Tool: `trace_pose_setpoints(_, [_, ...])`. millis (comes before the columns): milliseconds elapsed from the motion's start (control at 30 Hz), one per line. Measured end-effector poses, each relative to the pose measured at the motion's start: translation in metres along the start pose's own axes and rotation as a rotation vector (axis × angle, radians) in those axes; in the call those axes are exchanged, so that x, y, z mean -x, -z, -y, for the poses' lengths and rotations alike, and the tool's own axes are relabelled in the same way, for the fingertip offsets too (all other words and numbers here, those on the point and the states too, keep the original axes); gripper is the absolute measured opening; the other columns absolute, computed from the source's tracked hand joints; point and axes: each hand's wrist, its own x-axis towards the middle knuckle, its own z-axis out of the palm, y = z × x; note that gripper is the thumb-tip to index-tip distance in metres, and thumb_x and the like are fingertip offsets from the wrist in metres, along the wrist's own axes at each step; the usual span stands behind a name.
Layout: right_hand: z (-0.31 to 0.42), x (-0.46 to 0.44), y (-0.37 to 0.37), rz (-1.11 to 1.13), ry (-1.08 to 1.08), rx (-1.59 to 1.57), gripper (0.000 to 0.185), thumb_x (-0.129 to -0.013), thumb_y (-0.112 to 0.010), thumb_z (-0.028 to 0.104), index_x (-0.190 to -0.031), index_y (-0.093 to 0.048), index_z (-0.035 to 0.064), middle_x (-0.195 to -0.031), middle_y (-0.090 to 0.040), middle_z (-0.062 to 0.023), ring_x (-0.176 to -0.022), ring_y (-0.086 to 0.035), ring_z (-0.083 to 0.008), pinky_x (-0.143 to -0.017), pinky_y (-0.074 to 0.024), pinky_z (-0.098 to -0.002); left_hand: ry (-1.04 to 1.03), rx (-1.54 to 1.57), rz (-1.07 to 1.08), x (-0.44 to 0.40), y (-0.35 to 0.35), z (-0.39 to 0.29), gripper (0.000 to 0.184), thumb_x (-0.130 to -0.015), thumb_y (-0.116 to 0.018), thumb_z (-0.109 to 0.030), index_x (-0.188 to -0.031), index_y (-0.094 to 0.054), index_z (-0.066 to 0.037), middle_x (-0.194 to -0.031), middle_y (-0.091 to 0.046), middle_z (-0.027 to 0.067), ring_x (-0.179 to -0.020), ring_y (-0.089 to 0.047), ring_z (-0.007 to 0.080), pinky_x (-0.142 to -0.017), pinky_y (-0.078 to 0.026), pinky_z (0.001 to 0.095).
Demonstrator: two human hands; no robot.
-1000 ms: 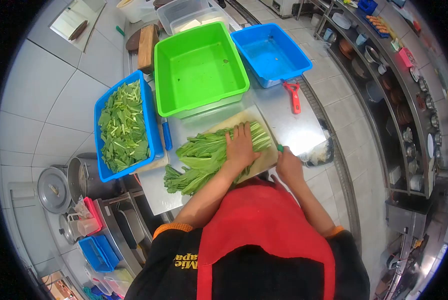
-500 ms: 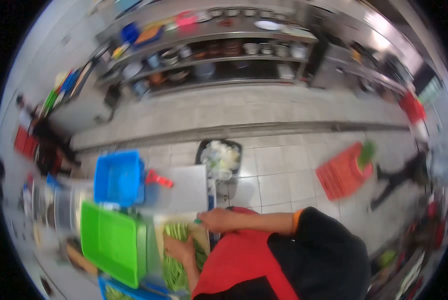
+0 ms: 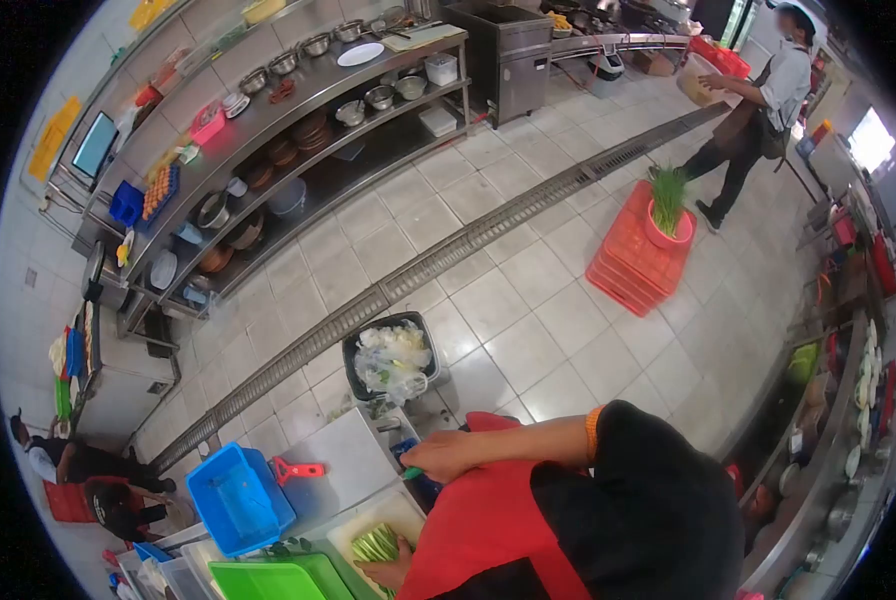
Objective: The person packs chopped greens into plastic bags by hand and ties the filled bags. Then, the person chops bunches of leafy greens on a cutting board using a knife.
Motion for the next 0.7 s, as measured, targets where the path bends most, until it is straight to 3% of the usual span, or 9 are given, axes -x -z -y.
trace_pose_setpoints(67, [-0.001,-0.005,0.006,-0.017,-0.003,0.018,0.025,-0.081,-0.059,0.013,-0.103,-0.053,0.0044,-0.107,-0.063,-0.0195,-0.094,-0.063,-0.0419,-0.076,-0.0494,-0.0515,0.022,0.053,-0.018,-0.003,-0.012,0.009,0.112,-0.056,-0.091,-0.041,-0.139,-0.032,0.007,-0.128,-0.05,0.0264,-0.12,-0.047,0.0457,-0.102,-0.039,0.0535])
trace_pose_setpoints(167, [-0.011,-0.02,0.0,-0.038,0.112,0.025,0.022,-0.085,-0.059,0.016,-0.103,-0.053,0.0039,-0.101,-0.064,-0.0203,-0.094,-0.063,-0.0423,-0.077,-0.0493,-0.0509,-0.101,0.172,-0.37,-0.017,-0.043,0.039,0.107,-0.055,-0.093,-0.035,-0.135,-0.036,0.009,-0.125,-0.05,0.0271,-0.118,-0.048,0.0456,-0.101,-0.04,0.0527])
trace_pose_setpoints(233, [0.0,-0.028,0.009,0.07,0.127,0.011,0.022,-0.088,-0.057,0.019,-0.103,-0.053,0.003,-0.099,-0.065,-0.0217,-0.093,-0.063,-0.0427,-0.077,-0.0492,-0.0514,-0.005,0.362,0.203,-0.013,-0.006,0.019,0.101,-0.056,-0.093,-0.029,-0.132,-0.039,0.009,-0.124,-0.05,0.0273,-0.117,-0.049,0.0447,-0.101,-0.039,0.0525])
trace_pose_setpoints(267, [0.007,-0.036,0.012,0.163,0.13,-0.001,0.023,-0.091,-0.056,0.022,-0.104,-0.053,0.0021,-0.097,-0.065,-0.0232,-0.093,-0.063,-0.0431,-0.077,-0.0492,-0.0518,-0.005,0.277,0.088,-0.009,-0.014,0.026,0.098,-0.057,-0.093,-0.034,-0.129,-0.042,0.009,-0.122,-0.051,0.0265,-0.117,-0.05,0.0418,-0.1,-0.041,0.05])
trace_pose_setpoints(333, [0.015,-0.048,0.007,0.252,0.124,-0.033,0.028,-0.095,-0.052,0.026,-0.104,-0.052,-0.0003,-0.093,-0.064,-0.0266,-0.09,-0.063,-0.0451,-0.076,-0.0492,-0.0534,0.144,-0.097,0.212,-0.002,0.041,-0.032,0.104,-0.059,-0.089,-0.046,-0.133,-0.041,0.009,-0.133,-0.047,0.0279,-0.126,-0.045,0.0406,-0.106,-0.036,0.0514])
trace_pose_setpoints(367, [0.025,-0.052,0.003,0.246,0.067,-0.031,0.03,-0.096,-0.051,0.027,-0.104,-0.053,-0.0021,-0.093,-0.065,-0.0278,-0.09,-0.063,-0.0467,-0.077,-0.0497,-0.0541,0.023,-0.32,0.02,0.008,0.019,-0.011,0.109,-0.062,-0.084,-0.057,-0.139,-0.039,0.006,-0.146,-0.039,0.0289,-0.136,-0.036,0.041,-0.111,-0.027,0.0572])
trace_pose_setpoints(400, [0.035,-0.053,0.002,0.243,0.002,-0.021,0.032,-0.096,-0.05,0.027,-0.104,-0.055,-0.004,-0.092,-0.065,-0.029,-0.09,-0.063,-0.0483,-0.078,-0.0501,-0.0549,0.092,-0.257,0.14,0.008,0.038,-0.023,0.108,-0.065,-0.08,-0.059,-0.143,-0.037,0.002,-0.153,-0.031,0.0271,-0.141,-0.028,0.0425,-0.112,-0.02,0.0628])
trace_pose_setpoints(567, [0.051,-0.069,-0.011,0.371,0.113,0.285,0.03,-0.098,-0.049,0.025,-0.103,-0.05,-0.0041,-0.093,-0.065,-0.0276,-0.077,-0.065,-0.0459,-0.068,-0.0522,-0.0532,0.062,-0.021,-0.045,0.012,0.032,-0.019,0.097,-0.068,-0.081,-0.05,-0.139,-0.039,0.001,-0.139,-0.046,0.0206,-0.131,-0.042,0.0355,-0.11,-0.029,0.0538])
trace_pose_setpoints(700, [0.058,-0.06,-0.025,0.216,0.245,0.464,0.023,-0.098,-0.049,0.023,-0.098,-0.049,-0.0008,-0.082,-0.063,-0.0253,-0.068,-0.064,-0.046,-0.06,-0.0517,-0.0543,0.139,-0.017,-0.039,0.015,0.038,-0.022,0.098,-0.068,-0.081,-0.049,-0.14,-0.038,0.001,-0.142,-0.044,0.0174,-0.132,-0.04,0.0333,-0.112,-0.028,0.0526])
